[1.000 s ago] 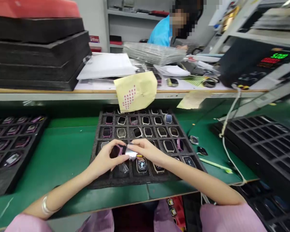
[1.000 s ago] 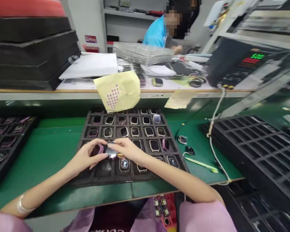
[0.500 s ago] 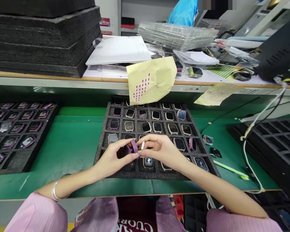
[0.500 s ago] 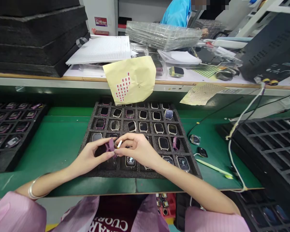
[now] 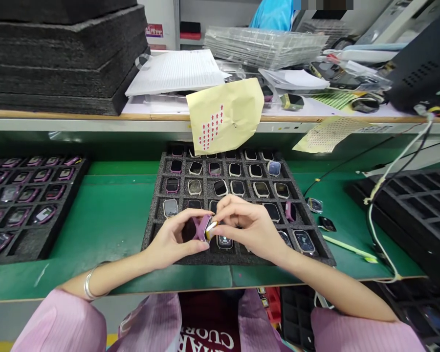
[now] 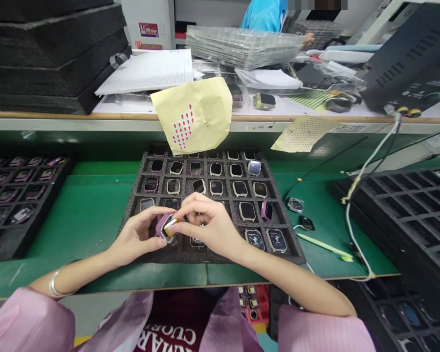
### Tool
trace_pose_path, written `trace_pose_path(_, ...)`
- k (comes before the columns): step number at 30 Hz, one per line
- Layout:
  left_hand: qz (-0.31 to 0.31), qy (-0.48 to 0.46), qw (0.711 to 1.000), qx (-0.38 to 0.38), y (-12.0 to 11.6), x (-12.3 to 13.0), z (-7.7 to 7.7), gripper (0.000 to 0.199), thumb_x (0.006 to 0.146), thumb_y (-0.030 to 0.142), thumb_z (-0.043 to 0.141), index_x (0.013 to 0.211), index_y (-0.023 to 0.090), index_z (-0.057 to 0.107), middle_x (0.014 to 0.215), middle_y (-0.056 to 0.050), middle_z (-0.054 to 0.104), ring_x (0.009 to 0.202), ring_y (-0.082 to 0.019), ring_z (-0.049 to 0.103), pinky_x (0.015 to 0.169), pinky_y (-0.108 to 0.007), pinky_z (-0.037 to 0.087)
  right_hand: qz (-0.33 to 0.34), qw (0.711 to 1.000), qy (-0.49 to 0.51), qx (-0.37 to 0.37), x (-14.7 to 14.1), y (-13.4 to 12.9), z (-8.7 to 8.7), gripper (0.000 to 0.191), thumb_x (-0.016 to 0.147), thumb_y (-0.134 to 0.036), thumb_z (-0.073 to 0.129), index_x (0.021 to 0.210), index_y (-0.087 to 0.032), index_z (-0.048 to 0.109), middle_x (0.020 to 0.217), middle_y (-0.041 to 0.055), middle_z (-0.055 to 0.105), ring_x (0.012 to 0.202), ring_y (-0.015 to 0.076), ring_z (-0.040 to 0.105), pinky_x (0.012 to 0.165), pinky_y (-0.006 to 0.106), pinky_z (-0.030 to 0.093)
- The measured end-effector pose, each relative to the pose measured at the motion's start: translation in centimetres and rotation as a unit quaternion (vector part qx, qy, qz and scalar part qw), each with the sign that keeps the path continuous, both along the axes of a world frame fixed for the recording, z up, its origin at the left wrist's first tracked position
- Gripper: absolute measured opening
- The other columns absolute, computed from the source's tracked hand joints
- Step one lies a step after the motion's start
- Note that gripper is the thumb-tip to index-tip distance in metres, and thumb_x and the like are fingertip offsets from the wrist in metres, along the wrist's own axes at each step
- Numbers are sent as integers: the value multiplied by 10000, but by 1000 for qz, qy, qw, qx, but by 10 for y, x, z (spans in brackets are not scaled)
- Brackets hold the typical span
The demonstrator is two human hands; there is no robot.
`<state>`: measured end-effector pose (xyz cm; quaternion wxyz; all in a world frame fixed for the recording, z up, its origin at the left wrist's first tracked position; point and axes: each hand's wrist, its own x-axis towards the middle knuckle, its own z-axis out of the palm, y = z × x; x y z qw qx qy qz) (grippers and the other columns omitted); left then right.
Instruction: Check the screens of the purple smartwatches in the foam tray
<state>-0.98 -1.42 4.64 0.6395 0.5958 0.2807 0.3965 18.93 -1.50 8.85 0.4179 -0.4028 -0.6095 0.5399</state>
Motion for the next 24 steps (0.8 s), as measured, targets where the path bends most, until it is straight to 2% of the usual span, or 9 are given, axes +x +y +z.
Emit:
trace_pose_path(2, -4, -19, 1000, -4, -1, 1, -2, 464, 720, 196, 769, 1154, 271, 626, 1054, -19, 663, 961, -161, 592, 868, -242, 458, 11, 1000, 6, 26, 0, 1, -1, 149, 697, -244, 816, 752, -167, 702, 793, 8, 529, 605, 87, 457, 478, 212, 389)
trace_pose_path(6, -10, -44, 999, -15, -1, 1, -3, 500, 666, 268, 811, 1134, 229, 641, 1017, -53, 682, 916, -190, 620, 819, -272, 493, 54, 996, 62, -45, -3, 2, -1, 271, 699, -199, 813, 829, -174, 576, 765, -34, 494, 558, 61, 429, 471, 192, 373)
trace_pose_path(9, -7, -38, 999, -17, -1, 0, -2, 512, 608, 350, 841, 1058, 184, 662, 947, -73, 695, 848, -208, 641, 762, -295, 515, 107, 987, 68, -100, -4, 4, 1, 393, 665, -180, 830, 881, -191, 502, 797, -40, 488, 555, 57, 460, 417, 154, 385)
trace_pose_path(15, -30, -23, 999, -17, -2, -2, 0, 560, 529, 517, 840, 953, 174, 714, 945, -121, 722, 894, -274, 669, 825, -397, 530, 191, 964, 89, -162, -8, 4, 3, 412, 670, -224, 824, 857, -193, 459, 753, -40, 500, 650, 107, 560, 387, 129, 430)
trace_pose_path(21, -44, -16, 999, -8, -4, -3, 4, 560, 544, 539, 825, 949, 169, 710, 959, -131, 723, 925, -294, 670, 862, -426, 528, 197, 954, 121, -189, -11, 0, 3, 381, 684, -178, 807, 836, -195, 458, 726, -60, 517, 554, 61, 526, 373, 97, 424)
trace_pose_path(24, -46, 17, 999, -3, -8, -3, 12, 529, 645, 489, 787, 1052, 177, 656, 986, -110, 709, 890, -267, 676, 798, -384, 562, 165, 966, 119, -161, -8, 2, 1, 430, 666, -156, 813, 990, -201, 533, 858, -35, 527, 595, 69, 571, 420, 131, 493)
